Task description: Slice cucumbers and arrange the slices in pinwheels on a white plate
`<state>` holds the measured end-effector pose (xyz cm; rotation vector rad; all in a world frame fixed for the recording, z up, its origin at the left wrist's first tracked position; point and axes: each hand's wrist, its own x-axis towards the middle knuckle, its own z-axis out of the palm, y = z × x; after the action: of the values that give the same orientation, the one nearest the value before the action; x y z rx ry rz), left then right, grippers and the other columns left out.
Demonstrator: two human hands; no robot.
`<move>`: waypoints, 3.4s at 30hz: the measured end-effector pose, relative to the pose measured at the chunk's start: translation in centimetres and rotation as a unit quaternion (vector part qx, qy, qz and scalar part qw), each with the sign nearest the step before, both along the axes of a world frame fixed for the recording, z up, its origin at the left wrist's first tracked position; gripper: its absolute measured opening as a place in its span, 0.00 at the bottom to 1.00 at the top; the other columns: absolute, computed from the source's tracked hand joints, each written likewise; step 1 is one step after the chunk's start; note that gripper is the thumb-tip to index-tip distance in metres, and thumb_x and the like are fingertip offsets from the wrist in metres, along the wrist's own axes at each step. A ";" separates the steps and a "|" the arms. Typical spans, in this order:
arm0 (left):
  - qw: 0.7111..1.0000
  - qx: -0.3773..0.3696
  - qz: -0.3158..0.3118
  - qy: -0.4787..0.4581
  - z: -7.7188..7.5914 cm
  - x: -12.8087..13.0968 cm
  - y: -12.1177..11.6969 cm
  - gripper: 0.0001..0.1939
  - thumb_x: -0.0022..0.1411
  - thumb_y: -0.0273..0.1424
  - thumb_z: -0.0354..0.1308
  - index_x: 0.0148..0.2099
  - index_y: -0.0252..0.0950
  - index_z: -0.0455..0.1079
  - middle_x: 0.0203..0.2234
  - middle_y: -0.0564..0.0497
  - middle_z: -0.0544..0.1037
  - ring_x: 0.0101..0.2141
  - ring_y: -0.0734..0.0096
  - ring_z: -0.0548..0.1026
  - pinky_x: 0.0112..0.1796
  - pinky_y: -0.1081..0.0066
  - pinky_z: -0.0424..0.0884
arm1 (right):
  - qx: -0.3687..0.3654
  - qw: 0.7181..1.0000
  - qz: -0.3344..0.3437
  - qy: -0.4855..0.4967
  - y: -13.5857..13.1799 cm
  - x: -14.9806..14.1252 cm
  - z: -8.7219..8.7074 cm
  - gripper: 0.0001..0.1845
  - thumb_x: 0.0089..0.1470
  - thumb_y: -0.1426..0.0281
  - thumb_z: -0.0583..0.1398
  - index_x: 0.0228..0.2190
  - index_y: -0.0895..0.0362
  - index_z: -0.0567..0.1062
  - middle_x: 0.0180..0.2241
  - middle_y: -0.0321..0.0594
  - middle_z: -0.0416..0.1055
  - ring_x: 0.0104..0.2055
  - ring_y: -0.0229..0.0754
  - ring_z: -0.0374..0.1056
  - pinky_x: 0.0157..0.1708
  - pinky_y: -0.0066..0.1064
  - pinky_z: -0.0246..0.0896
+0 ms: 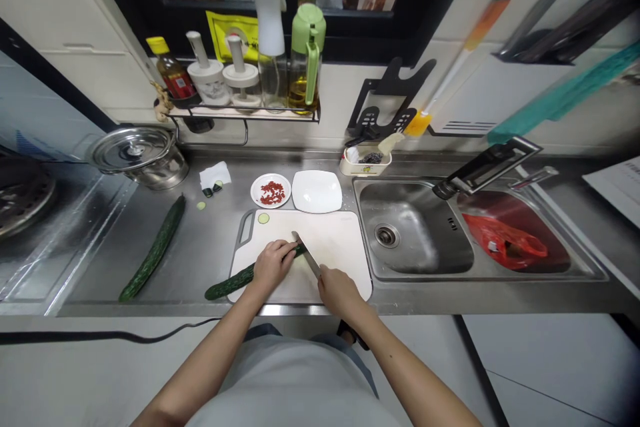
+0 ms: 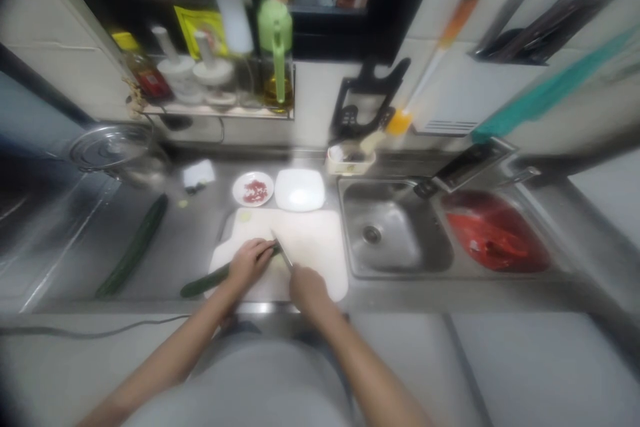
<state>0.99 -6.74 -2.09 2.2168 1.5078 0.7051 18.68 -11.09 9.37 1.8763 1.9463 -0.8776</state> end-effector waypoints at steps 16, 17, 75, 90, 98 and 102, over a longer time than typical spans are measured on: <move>1.000 -0.009 0.000 -0.002 0.1 0.0 0.0 0.14 0.66 0.34 0.51 0.52 0.44 0.72 0.39 0.50 0.76 0.41 0.67 0.72 0.44 0.67 0.69 | 0.013 1.000 0.005 -0.001 1.3 -1.2 -1.0 0.17 0.61 0.75 0.45 0.47 0.63 0.69 0.40 0.54 0.74 0.45 0.48 0.71 0.38 0.32 0.59; 1.000 -0.009 0.000 -0.001 0.2 0.0 0.0 0.14 0.66 0.34 0.51 0.52 0.44 0.72 0.39 0.50 0.76 0.41 0.67 0.72 0.44 0.67 0.69 | 0.010 1.000 0.006 -0.002 1.1 -1.1 -0.9 0.18 0.61 0.75 0.45 0.47 0.63 0.69 0.40 0.54 0.75 0.45 0.48 0.71 0.37 0.32 0.58; 1.000 -0.008 -0.003 -0.002 0.1 -0.1 0.0 0.14 0.66 0.35 0.51 0.51 0.44 0.72 0.39 0.50 0.76 0.41 0.67 0.72 0.44 0.67 0.69 | 0.058 0.998 -0.005 -0.012 1.3 -2.1 -3.5 0.17 0.61 0.75 0.45 0.46 0.62 0.70 0.40 0.53 0.75 0.45 0.47 0.71 0.40 0.33 0.61; 1.000 -0.014 -0.003 -0.002 0.2 -0.1 0.0 0.14 0.66 0.35 0.51 0.51 0.44 0.72 0.41 0.50 0.77 0.42 0.67 0.72 0.45 0.67 0.69 | 0.030 0.999 -0.003 -0.029 -0.9 -1.1 -3.1 0.17 0.61 0.75 0.45 0.46 0.62 0.69 0.40 0.53 0.74 0.46 0.48 0.71 0.39 0.33 0.60; 1.000 -0.009 -0.001 -0.003 0.1 -0.1 0.0 0.13 0.66 0.35 0.52 0.50 0.43 0.73 0.41 0.50 0.77 0.42 0.67 0.72 0.45 0.67 0.69 | 0.029 0.999 -0.008 -0.029 -1.6 -0.9 -3.3 0.17 0.61 0.76 0.46 0.46 0.62 0.70 0.39 0.53 0.75 0.46 0.47 0.71 0.39 0.31 0.59; 1.000 -0.011 -0.005 -0.007 0.1 -0.1 0.1 0.14 0.66 0.35 0.51 0.50 0.43 0.73 0.40 0.50 0.77 0.43 0.66 0.72 0.45 0.66 0.69 | 0.039 0.999 -0.006 -0.028 -1.1 -1.2 -3.6 0.17 0.62 0.76 0.45 0.46 0.62 0.70 0.40 0.53 0.75 0.46 0.47 0.71 0.40 0.32 0.60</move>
<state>0.89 -6.67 -1.95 2.1978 1.4900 0.6953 17.51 -12.17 5.74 1.9371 1.9640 -0.7542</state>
